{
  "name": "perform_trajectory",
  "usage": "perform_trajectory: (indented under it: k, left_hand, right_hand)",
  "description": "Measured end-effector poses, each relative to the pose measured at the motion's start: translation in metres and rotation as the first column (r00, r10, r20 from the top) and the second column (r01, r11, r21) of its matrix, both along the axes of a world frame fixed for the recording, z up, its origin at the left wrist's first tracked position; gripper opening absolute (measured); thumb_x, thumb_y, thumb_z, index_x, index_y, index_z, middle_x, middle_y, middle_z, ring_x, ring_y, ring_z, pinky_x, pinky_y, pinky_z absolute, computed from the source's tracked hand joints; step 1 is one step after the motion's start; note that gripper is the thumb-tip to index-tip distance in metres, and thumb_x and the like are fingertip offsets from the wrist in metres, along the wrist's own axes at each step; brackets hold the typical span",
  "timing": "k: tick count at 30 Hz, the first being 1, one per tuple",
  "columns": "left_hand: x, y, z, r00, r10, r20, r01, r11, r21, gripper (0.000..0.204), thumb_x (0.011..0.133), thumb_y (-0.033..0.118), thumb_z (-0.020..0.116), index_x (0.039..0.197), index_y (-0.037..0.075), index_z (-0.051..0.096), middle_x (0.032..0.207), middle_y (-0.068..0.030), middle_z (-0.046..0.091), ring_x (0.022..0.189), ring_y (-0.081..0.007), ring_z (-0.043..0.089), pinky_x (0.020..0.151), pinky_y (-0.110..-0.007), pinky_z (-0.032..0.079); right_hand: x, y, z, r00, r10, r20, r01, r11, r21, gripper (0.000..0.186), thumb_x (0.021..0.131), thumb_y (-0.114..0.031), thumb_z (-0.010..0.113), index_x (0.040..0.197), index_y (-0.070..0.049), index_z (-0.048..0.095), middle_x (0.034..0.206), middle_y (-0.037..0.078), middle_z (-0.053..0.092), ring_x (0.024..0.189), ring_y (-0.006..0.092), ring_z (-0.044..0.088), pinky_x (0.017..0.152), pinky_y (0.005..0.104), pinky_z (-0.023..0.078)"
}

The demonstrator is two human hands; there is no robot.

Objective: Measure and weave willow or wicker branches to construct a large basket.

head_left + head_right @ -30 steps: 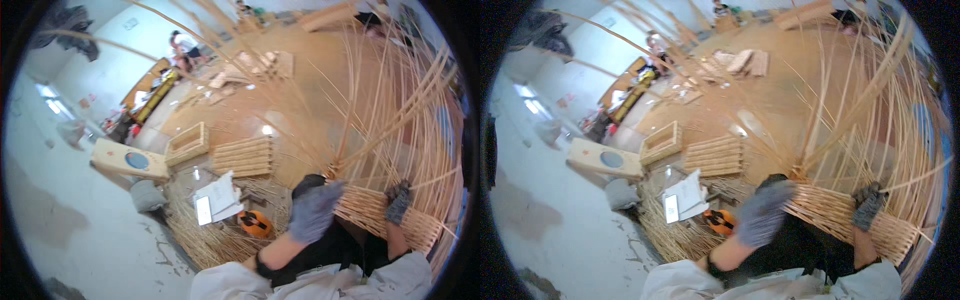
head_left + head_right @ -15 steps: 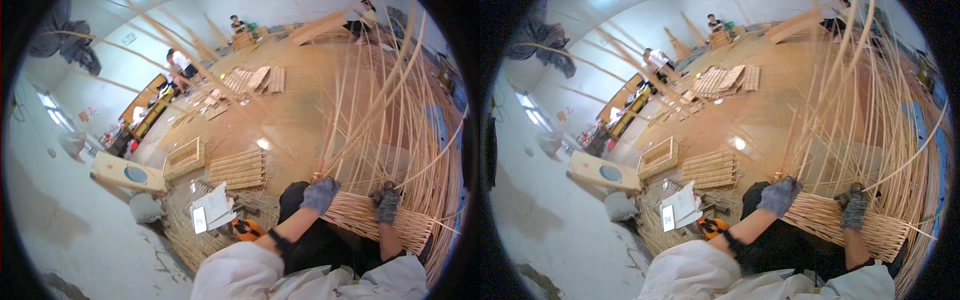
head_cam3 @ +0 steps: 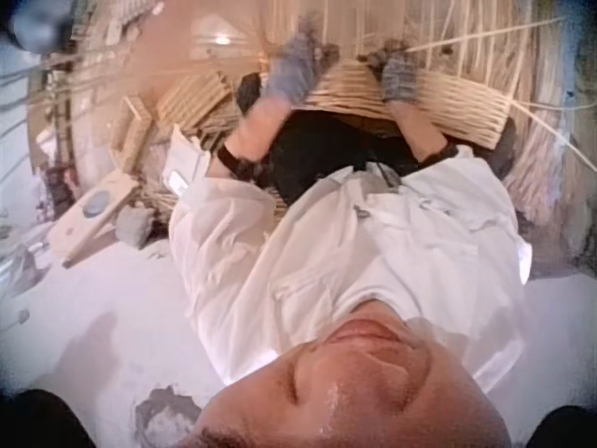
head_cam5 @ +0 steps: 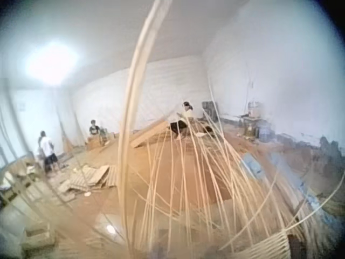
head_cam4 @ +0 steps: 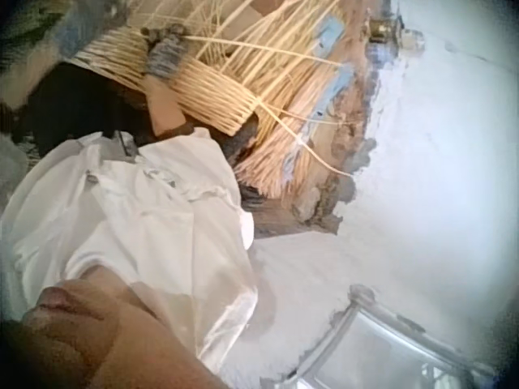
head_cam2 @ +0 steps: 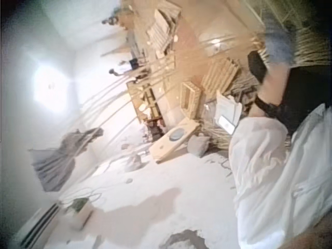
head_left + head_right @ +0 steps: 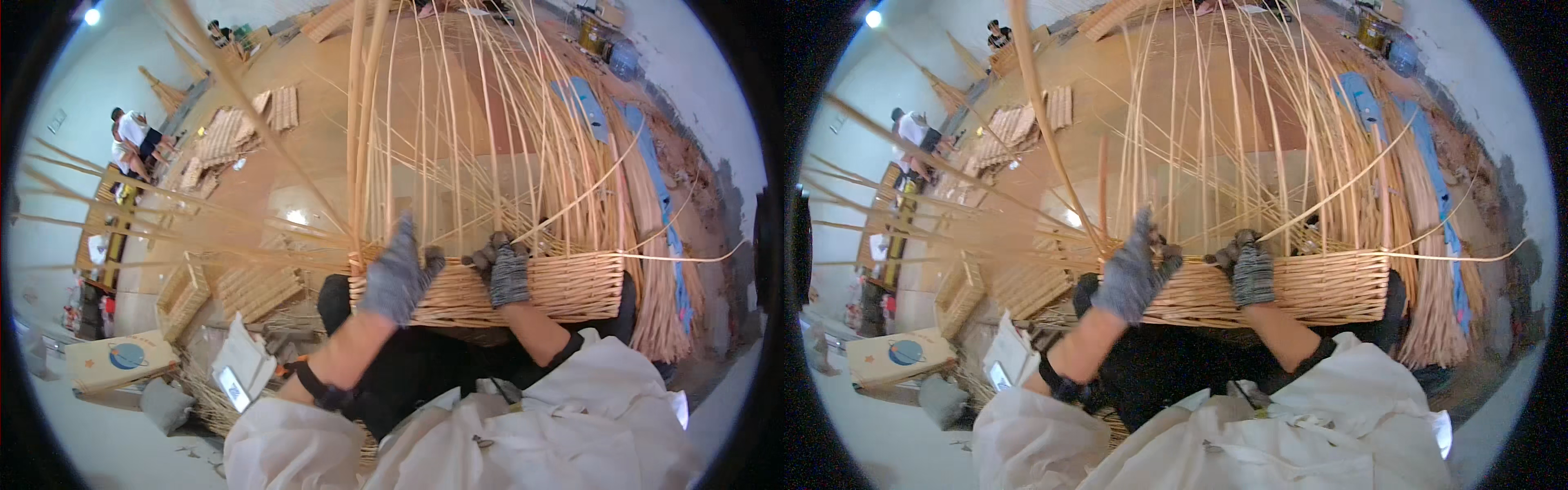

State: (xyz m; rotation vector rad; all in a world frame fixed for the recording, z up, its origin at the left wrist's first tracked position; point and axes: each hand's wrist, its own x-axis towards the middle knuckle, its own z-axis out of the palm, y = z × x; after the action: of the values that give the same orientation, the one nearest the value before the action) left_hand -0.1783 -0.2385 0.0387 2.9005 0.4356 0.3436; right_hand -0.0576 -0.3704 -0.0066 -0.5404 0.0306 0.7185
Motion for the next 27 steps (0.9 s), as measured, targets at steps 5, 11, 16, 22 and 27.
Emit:
perform_trajectory:
  k: [5, 11, 16, 22, 27]
  left_hand:
    - [0.007, 0.035, -0.001, 0.943, -0.132, -0.306, -0.009, 0.908, -0.418, 0.051, 0.071, 0.044, 0.061, 0.104, 0.007, 0.055, 0.090, -0.0166, 0.059, 0.086, -0.0298, 0.057, 0.076, -0.034, 0.044]
    - [0.028, 0.012, 0.004, 0.886, 0.150, -0.438, -0.389, 0.755, -0.528, 0.048, 0.066, 0.046, 0.061, 0.090, 0.004, 0.063, 0.088, -0.0165, 0.062, 0.083, -0.0299, 0.058, 0.076, -0.035, 0.045]
    - [0.031, 0.029, -0.017, 0.866, 0.118, -0.485, -0.363, 0.816, -0.450, 0.054, 0.067, 0.050, 0.058, 0.093, 0.003, 0.062, 0.091, -0.0158, 0.061, 0.090, -0.0291, 0.057, 0.082, -0.035, 0.043]
    - [0.060, 0.037, -0.041, 0.842, 0.162, -0.514, -0.373, 0.864, -0.338, 0.068, 0.068, 0.051, 0.058, 0.113, 0.002, 0.050, 0.104, -0.0167, 0.057, 0.094, -0.0308, 0.055, 0.083, -0.035, 0.042]
    - [0.095, -0.032, 0.032, 0.933, 0.153, 0.326, -0.073, 0.967, -0.244, 0.062, 0.078, 0.054, 0.045, 0.111, 0.001, 0.049, 0.100, -0.0159, 0.057, 0.090, -0.0300, 0.057, 0.085, -0.035, 0.042]
  right_hand:
    - [0.004, -0.027, 0.033, 0.990, 0.044, 0.136, 0.003, 0.943, -0.332, 0.006, 0.080, -0.008, 0.051, 0.082, -0.005, 0.047, 0.079, 0.013, 0.056, 0.076, 0.0259, 0.058, 0.068, 0.0379, 0.050]
    - [0.066, 0.010, 0.068, 0.627, 0.363, 0.689, 0.347, 0.662, -0.664, 0.028, 0.080, -0.012, 0.051, 0.105, -0.002, 0.041, 0.084, 0.014, 0.056, 0.076, 0.0284, 0.057, 0.070, 0.0347, 0.049]
    - [0.085, 0.049, 0.051, 0.494, 0.284, 0.822, 0.476, 0.702, -0.529, 0.047, 0.083, -0.018, 0.050, 0.124, -0.003, 0.030, 0.083, 0.011, 0.057, 0.071, 0.0269, 0.057, 0.063, 0.0321, 0.048]
    - [0.020, -0.037, 0.077, 0.379, 0.281, 0.882, 0.631, 0.619, -0.468, 0.028, 0.088, -0.014, 0.046, 0.113, -0.005, 0.045, 0.070, 0.002, 0.050, 0.060, 0.0107, 0.050, 0.056, 0.0279, 0.047]
    - [0.052, -0.101, 0.046, 0.882, -0.102, 0.459, 0.308, 0.864, -0.399, 0.004, 0.083, -0.008, 0.051, 0.085, -0.005, 0.051, 0.070, 0.003, 0.048, 0.065, 0.0161, 0.052, 0.065, 0.0317, 0.050]
